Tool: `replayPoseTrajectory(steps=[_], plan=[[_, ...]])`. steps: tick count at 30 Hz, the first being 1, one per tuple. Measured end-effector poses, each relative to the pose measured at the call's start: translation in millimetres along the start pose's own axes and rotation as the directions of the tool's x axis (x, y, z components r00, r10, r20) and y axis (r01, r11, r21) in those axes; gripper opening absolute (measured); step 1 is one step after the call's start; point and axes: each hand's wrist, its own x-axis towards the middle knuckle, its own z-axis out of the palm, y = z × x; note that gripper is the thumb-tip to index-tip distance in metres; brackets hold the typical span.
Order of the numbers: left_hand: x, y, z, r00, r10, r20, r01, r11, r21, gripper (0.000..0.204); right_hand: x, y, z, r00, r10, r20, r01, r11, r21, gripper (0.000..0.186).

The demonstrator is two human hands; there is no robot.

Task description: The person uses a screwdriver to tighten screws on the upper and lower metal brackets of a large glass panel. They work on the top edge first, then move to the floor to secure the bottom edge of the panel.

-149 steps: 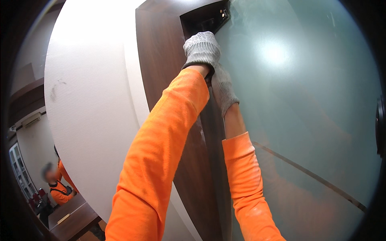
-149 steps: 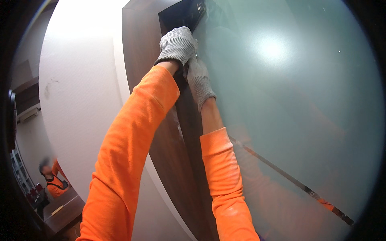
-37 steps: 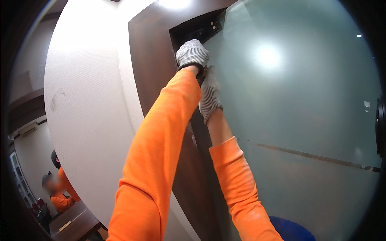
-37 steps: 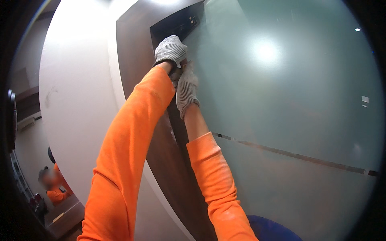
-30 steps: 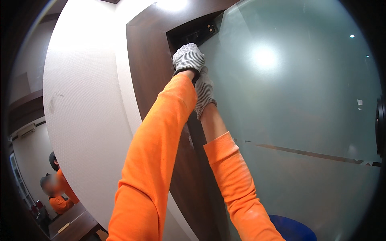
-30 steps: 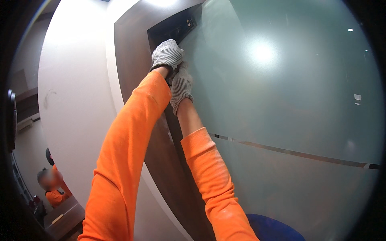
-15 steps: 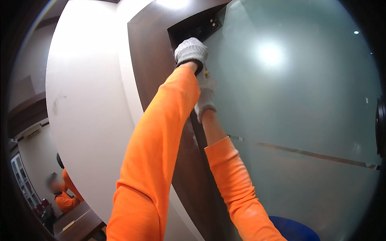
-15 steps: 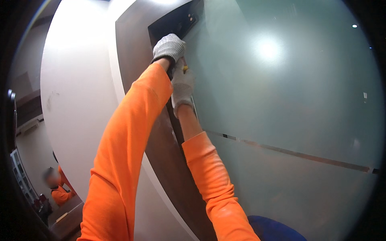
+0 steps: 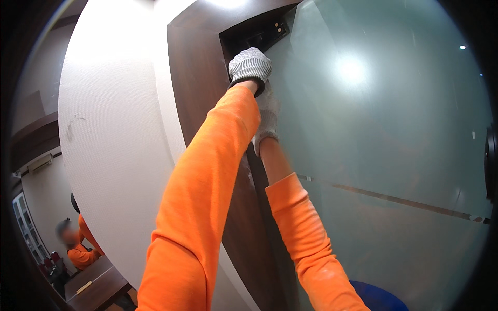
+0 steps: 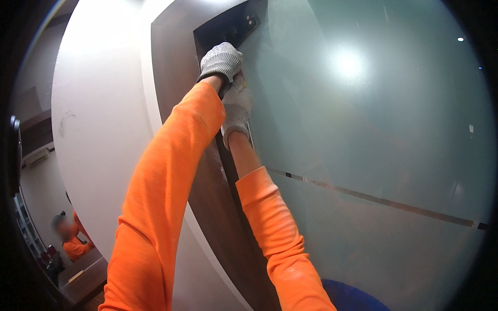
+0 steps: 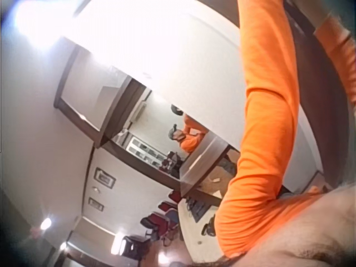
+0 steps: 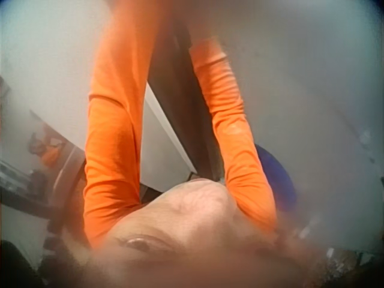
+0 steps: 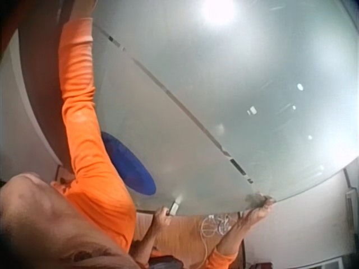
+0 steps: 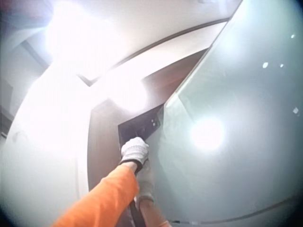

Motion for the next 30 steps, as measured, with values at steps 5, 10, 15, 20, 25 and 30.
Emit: replayPoseTrajectory(steps=[5, 10, 15, 20, 25, 30], plan=[[10, -10, 9, 0.998, -0.054, 0.027, 0.054, 0.999, 0.002, 0.025, -22, -19, -6, 0.999, 0.012, 0.032, -0.007, 0.987, -0.162, 0.059], [9, -24, -7, 0.994, -0.106, -0.005, 0.106, 0.994, 0.022, 0.022, -25, -52, 6, 0.911, 0.379, 0.165, -0.412, 0.813, 0.412, 0.058], [22, -24, 29, 0.998, -0.037, 0.042, 0.040, 0.997, -0.063, 0.023, -1, -15, 1, 0.904, 0.402, 0.143, -0.418, 0.763, 0.493, 0.056], [27, -32, 39, 0.997, -0.059, -0.053, 0.058, 0.998, -0.024, 0.025, -11, 52, 6, 0.989, -0.111, 0.093, 0.122, 0.985, -0.121, 0.057], [31, -49, 36, 0.994, -0.056, -0.090, 0.054, 0.998, -0.018, 0.026, -17, 35, 16, 0.973, 0.212, 0.091, -0.210, 0.977, -0.032, 0.056], [46, -58, 29, 0.998, -0.060, 0.022, 0.059, 0.997, 0.055, 0.027, -17, -1, 21, 0.907, 0.371, 0.198, -0.416, 0.864, 0.283, 0.055]])
